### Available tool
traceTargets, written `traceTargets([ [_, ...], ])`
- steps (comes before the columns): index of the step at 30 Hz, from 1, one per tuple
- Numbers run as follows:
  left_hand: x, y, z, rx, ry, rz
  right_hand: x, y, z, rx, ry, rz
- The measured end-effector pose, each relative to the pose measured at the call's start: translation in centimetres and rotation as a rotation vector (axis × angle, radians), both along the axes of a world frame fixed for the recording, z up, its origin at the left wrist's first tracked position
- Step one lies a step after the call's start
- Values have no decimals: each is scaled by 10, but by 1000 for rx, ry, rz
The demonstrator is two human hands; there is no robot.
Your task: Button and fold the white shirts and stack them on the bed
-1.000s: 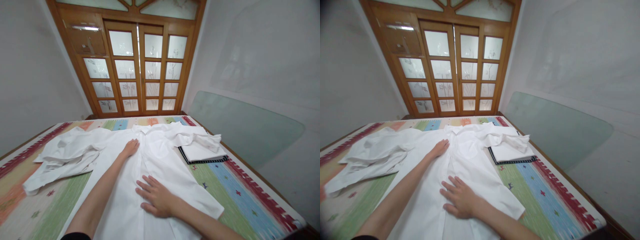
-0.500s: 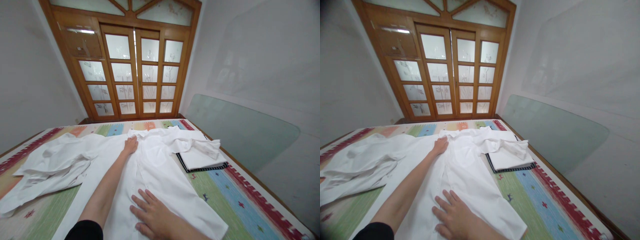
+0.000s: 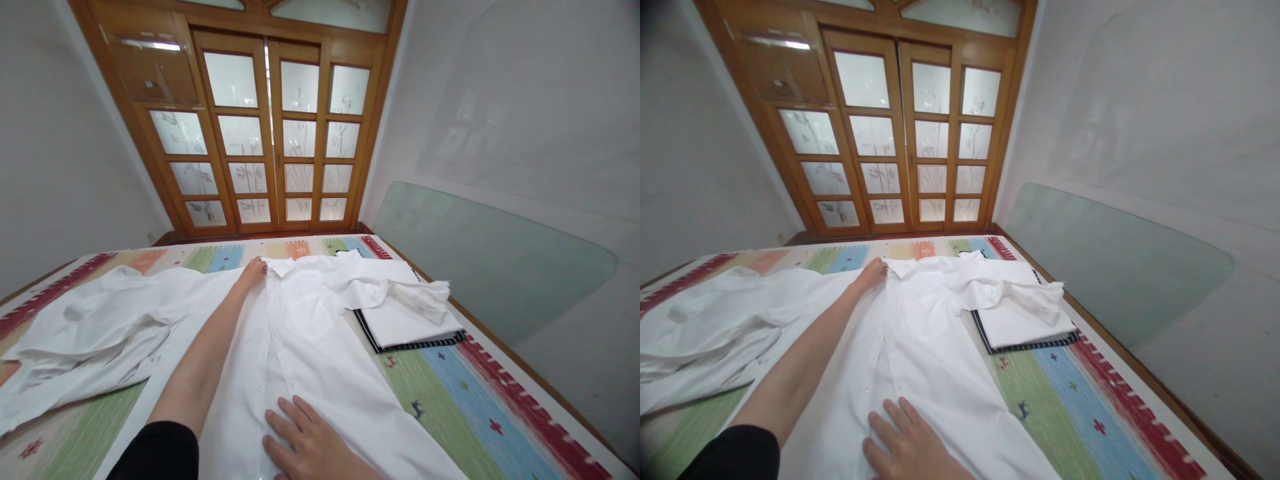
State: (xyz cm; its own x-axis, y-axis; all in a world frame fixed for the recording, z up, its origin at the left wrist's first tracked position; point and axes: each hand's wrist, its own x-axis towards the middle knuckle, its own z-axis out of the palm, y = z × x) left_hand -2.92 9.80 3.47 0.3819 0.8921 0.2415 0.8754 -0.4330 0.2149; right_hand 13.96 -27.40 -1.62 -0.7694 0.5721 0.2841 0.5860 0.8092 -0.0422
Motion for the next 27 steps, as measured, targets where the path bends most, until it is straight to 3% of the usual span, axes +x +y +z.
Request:
traceTargets([
  [9, 0, 12, 13, 5, -36, 99, -1, -2, -2, -71, 21, -59],
  [15, 7, 7, 2, 31, -73, 186, 1, -1, 14, -122, 25, -42],
  [27, 7, -26, -18, 73, -117, 95, 2, -5, 15, -189, 30, -71],
])
